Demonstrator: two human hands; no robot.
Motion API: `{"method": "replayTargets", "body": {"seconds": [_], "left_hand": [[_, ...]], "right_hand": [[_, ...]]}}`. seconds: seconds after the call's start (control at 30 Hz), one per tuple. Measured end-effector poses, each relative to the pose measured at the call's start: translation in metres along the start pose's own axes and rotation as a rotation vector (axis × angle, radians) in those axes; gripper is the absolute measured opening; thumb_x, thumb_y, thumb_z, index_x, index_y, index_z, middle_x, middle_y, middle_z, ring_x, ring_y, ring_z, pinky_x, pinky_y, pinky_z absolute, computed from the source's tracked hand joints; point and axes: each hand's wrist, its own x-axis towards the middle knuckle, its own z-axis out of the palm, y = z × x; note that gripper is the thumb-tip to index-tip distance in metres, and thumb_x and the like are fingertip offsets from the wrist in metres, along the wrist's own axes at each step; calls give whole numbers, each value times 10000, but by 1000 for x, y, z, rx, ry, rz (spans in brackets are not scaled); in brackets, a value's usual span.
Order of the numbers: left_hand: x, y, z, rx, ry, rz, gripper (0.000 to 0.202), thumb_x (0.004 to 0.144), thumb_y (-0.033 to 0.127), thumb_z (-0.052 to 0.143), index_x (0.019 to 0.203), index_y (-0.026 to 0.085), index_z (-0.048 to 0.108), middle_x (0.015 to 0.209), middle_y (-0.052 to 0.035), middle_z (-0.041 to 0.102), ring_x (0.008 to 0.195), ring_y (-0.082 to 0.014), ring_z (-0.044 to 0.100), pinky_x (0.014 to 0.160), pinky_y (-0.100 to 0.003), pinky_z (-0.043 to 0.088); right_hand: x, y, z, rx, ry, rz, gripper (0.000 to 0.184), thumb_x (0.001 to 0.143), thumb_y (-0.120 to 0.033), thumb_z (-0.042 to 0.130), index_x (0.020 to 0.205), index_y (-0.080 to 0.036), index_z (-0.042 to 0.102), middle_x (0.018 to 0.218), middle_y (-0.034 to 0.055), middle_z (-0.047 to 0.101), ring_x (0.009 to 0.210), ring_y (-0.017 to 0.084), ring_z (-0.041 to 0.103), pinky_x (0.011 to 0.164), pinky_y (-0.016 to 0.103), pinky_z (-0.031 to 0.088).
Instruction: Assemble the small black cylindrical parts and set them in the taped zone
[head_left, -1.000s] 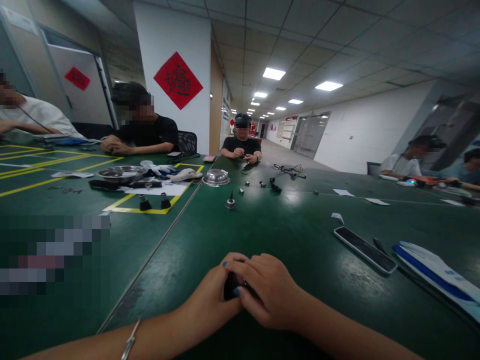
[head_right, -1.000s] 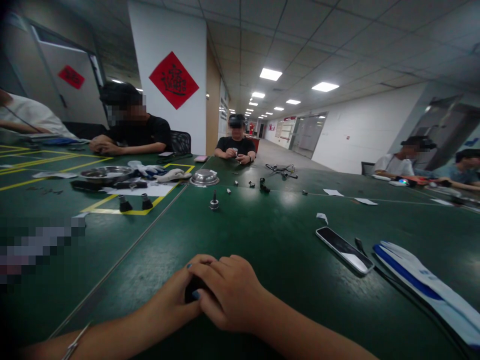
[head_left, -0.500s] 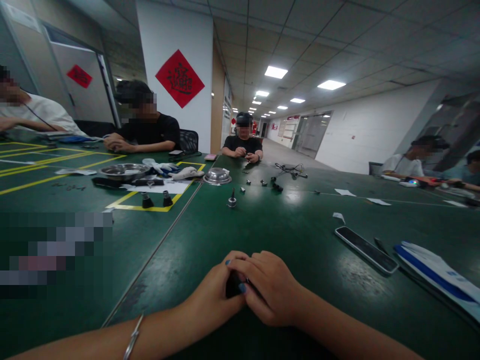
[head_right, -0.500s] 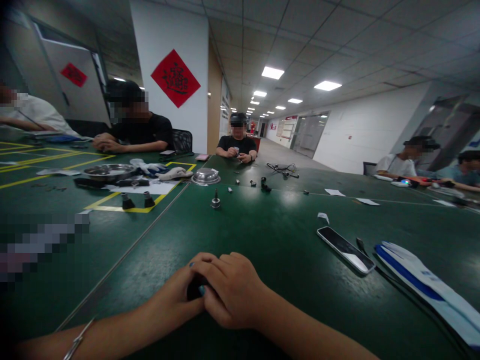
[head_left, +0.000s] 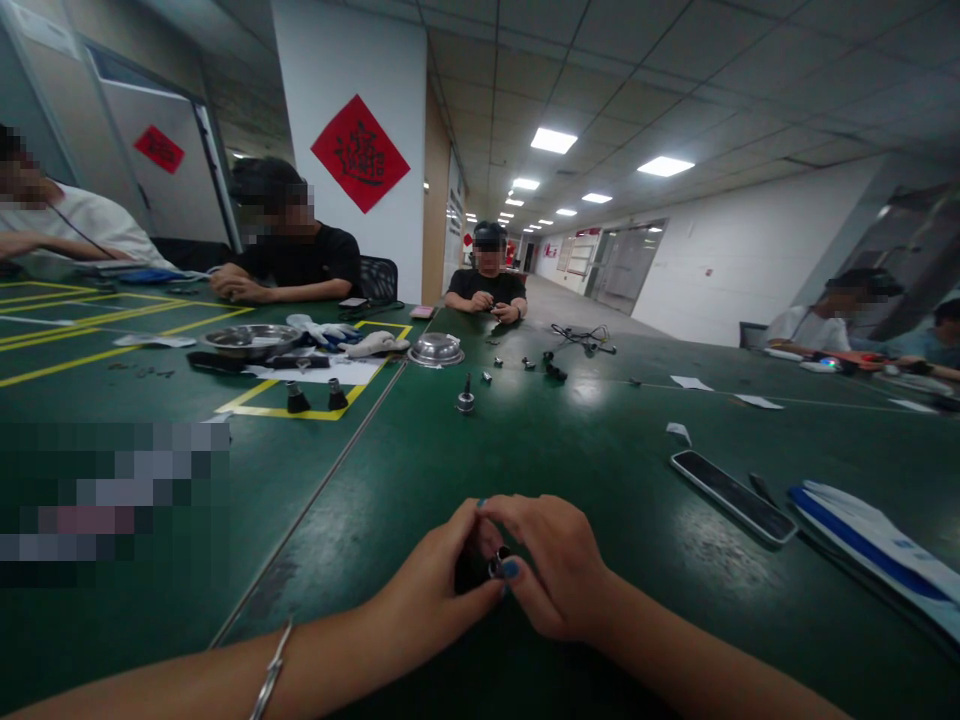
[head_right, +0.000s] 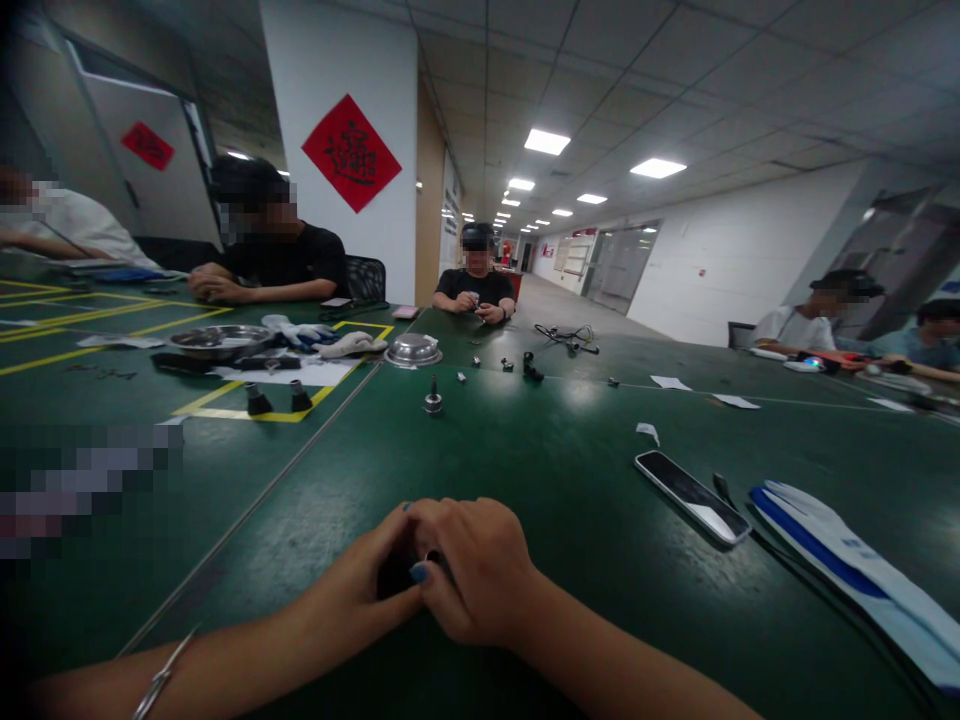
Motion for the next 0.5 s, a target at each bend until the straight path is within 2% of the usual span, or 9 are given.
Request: {"method": "replayTargets", "body": {"seconds": [0.17,0.23,0.33,0.43,0.5], "left_hand": [[0,2,1,-32,-12,46,324,747,95,550,1051,187,486,1011,-23,596,941,-166,567,837,-278,450],[1,2,1,-37,-13,51,300,746,91,536,1030,182,505,997,-23,597,935,-166,567,835,-277,449],[3,1,-3,-2,-33,28,226,746,109,520,964,168,539,958,-28,603,902,-172,567,812,-282,450],[9,2,-18,87,-104,-72,136,726,147,557,861,156,556,848,-14,609,800,-171,573,716,-272,451],[15,3,-37,97,-189,-173,118,710,193,612,802,153,551,765,6,600,727,-161,573,643,-251,441]], "right_hand": [[3,2,3,-69,-107,-95,272,855,-154,352,1102,-147,465,858,51,642,619,159,537,579,292,336],[4,2,4,-84,-121,-93,261,864,-148,354,1102,-151,463,897,58,642,650,159,548,584,291,335],[3,2,5,-83,-110,-46,285,870,-191,381,1146,-150,435,850,44,629,646,159,541,583,286,338],[1,0,4,-93,-89,-28,314,857,-221,396,1163,-154,419,851,51,613,635,160,527,573,279,339],[0,-1,3,-109,-93,-25,307,857,-214,396,1157,-158,424,858,55,605,630,157,519,568,276,333]]}}
